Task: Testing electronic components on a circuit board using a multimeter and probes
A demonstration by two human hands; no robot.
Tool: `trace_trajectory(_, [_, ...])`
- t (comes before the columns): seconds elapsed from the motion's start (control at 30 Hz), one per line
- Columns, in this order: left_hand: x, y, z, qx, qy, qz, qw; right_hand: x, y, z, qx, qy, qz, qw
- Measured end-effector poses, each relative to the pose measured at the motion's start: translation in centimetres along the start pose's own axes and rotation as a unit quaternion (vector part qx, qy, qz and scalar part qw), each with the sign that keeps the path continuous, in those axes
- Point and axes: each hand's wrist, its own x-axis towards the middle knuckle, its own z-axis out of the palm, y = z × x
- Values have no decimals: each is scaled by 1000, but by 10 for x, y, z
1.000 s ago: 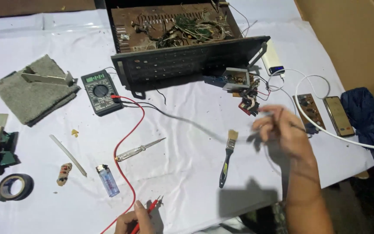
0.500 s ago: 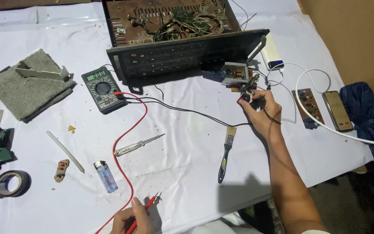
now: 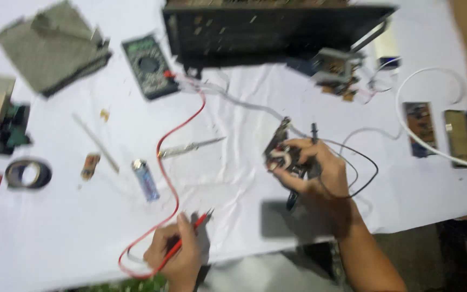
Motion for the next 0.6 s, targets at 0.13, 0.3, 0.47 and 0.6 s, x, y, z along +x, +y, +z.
trace_trajectory(0.13, [7,20,0,-70,4,7,997,-33,23,31,62,-118,-180,975])
trace_trajectory(0.3, [4,15,0,-131,12,-8,991,-63,-11,41,61,-176,-75,980])
trace_trajectory(0.47, [5,24,-5,-120,-39,-5,992,-77,0,47,252,-129,91,955])
trace_trajectory(0.6, [11,37,-3,-196,-86,-14,977,-77,21,50,378,-117,94,914])
